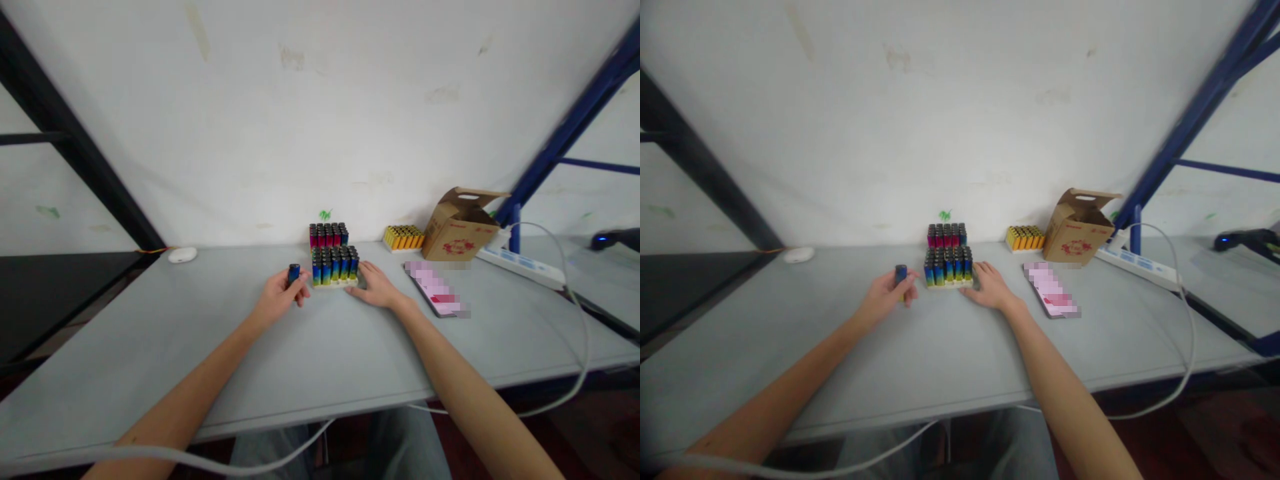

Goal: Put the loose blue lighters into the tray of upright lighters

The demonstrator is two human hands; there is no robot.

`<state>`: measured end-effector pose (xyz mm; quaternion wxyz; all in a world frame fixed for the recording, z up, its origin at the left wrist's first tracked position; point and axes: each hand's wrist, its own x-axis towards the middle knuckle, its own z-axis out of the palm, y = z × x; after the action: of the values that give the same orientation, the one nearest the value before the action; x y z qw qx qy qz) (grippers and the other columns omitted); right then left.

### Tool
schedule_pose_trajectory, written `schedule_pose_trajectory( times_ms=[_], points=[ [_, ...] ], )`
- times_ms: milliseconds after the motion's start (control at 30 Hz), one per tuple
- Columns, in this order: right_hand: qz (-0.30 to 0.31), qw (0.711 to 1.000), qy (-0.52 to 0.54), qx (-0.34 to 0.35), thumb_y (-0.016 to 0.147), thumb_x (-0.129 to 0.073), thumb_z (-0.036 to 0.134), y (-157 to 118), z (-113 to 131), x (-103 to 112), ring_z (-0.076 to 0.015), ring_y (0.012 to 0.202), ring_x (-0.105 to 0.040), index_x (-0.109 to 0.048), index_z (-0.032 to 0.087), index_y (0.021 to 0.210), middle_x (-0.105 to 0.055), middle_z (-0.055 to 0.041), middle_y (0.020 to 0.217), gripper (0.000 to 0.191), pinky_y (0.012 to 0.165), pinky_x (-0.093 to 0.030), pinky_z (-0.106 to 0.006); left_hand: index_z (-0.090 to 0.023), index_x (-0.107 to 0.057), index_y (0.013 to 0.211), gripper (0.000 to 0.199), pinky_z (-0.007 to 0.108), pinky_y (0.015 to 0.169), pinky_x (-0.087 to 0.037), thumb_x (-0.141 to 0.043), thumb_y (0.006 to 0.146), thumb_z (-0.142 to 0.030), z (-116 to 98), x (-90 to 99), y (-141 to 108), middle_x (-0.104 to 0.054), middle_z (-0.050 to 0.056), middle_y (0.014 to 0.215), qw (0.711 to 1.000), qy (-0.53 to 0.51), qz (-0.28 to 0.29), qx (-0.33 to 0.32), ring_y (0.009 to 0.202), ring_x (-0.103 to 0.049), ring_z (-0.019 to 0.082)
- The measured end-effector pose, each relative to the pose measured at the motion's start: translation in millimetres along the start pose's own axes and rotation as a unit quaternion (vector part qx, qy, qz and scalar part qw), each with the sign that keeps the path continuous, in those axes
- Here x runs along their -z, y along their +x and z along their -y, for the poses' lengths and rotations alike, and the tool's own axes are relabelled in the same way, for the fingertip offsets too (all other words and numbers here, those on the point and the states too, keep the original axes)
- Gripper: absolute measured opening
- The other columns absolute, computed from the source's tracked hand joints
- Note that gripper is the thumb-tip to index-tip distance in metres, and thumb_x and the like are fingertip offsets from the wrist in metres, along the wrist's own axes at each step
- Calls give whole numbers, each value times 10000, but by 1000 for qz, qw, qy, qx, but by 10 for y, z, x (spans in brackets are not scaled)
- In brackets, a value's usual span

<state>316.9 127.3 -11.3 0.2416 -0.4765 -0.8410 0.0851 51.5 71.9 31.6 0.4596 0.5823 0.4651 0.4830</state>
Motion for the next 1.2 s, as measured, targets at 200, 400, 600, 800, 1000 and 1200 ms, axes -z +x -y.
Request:
schedule_pose_trajectory(
  times_ms=[200,400,600,800,1000,1200],
  points=[
    [29,999,-28,-6,874,-574,504,-3,87,64,-322,1264,-490,-481,69,1351,-551,-215,1361,653,1120,-347,-454,-152,-578,629,632,193,382,-199,-609,697,-780,26,55,-10,-277,-98,402,982,-102,124,98,362,-216,44],
    [33,999,-31,-1,880,-570,473,-9,120,96,-311,1235,-503,-488,80,1337,-555,-204,1352,608,1108,-353,-435,-194,-399,537,595,181,380,-201,-568,769,-715,49,56,18,-251,-90,441,959,-193,151,141,373,-198,44],
    [33,998,-45,-11,899,-541,476,-5,140,79,-298,1232,-511,-486,74,1337,-579,-199,1317,597,1100,-365,-413,-204,-373,511,571,178,365,-189,-529,787,-679,20,86,19,-205,-93,440,954,-224,131,151,370,-177,50],
    [48,988,-95,-109,873,-496,659,-33,126,13,-403,1450,-282,-351,22,1480,-355,-247,1547,892,1184,-225,-484,-212,-351,495,540,180,370,-194,-491,796,-638,-8,124,29,-205,-88,426,953,-245,115,138,363,-186,52],
    [91,983,-102,-120,884,-412,717,-39,102,42,-417,1474,-237,-332,65,1515,-293,-214,1593,911,1191,-210,-497,-223,-323,482,543,186,356,-150,-443,792,-653,37,106,39,-184,-93,403,961,-221,103,131,351,-134,50],
    [92,984,-105,-115,898,-420,688,-31,109,54,-422,1469,-244,-340,73,1512,-298,-213,1591,873,1185,-225,-514,-225,-313,492,560,179,352,-117,-414,816,-671,104,2,2,-158,-97,414,967,-188,100,143,368,-101,58]
  ],
)
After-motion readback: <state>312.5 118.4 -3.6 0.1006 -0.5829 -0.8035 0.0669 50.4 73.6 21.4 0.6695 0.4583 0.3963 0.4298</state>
